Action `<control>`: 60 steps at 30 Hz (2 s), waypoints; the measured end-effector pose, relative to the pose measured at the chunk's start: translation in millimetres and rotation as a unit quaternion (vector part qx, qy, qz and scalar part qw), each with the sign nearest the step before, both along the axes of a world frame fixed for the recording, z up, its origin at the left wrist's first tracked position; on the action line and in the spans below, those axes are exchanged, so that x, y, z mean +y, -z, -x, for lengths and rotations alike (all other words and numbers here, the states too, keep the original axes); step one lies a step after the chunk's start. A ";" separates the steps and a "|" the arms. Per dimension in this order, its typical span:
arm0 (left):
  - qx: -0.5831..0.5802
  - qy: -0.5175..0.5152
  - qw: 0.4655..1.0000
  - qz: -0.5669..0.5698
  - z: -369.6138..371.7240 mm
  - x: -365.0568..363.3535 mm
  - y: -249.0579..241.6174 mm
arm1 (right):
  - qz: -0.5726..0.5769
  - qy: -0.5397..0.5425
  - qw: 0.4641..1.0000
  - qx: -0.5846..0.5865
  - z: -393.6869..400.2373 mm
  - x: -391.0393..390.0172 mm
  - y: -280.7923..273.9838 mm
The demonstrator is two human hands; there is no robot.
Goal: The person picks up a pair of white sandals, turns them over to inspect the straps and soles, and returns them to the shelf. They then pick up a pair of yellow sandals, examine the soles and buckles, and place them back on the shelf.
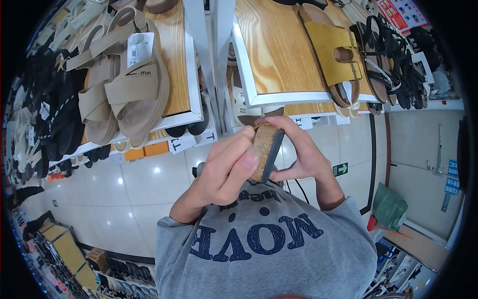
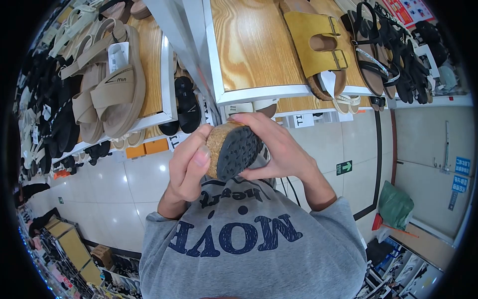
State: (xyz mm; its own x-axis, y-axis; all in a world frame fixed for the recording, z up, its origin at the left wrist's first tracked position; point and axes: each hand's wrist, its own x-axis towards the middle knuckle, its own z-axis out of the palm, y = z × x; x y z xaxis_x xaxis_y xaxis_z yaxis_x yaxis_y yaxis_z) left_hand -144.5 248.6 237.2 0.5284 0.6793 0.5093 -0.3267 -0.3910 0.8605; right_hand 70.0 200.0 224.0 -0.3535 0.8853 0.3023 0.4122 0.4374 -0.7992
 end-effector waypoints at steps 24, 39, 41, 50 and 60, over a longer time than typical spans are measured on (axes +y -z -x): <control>-0.156 -0.007 0.986 -0.057 12.1 -5.8 22.0 | -0.137 0.026 0.983 -0.121 12.0 -3.8 -22.9; -0.237 0.038 0.965 -0.106 15.5 -6.3 32.1 | 0.265 0.011 0.957 0.116 -36.0 -5.5 14.2; -0.228 0.041 0.966 -0.114 18.0 -1.9 35.7 | 0.255 0.024 0.959 0.120 -36.0 -8.4 17.3; -0.089 0.030 0.992 -0.083 31.4 2.3 17.5 | 0.155 0.112 0.970 0.152 -59.4 -22.3 23.3; -0.027 -0.005 0.998 -0.047 26.9 -3.7 20.2 | 0.057 0.180 0.973 0.130 -53.1 -30.7 8.6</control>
State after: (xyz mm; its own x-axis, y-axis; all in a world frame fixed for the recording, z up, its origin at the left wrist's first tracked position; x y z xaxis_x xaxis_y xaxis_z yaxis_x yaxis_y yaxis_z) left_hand -171.4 245.0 217.0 0.4913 0.6317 0.5997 -0.3680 -0.4735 0.8002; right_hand 123.2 169.3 215.4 0.0606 0.9708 0.2323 0.2994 0.2043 -0.9320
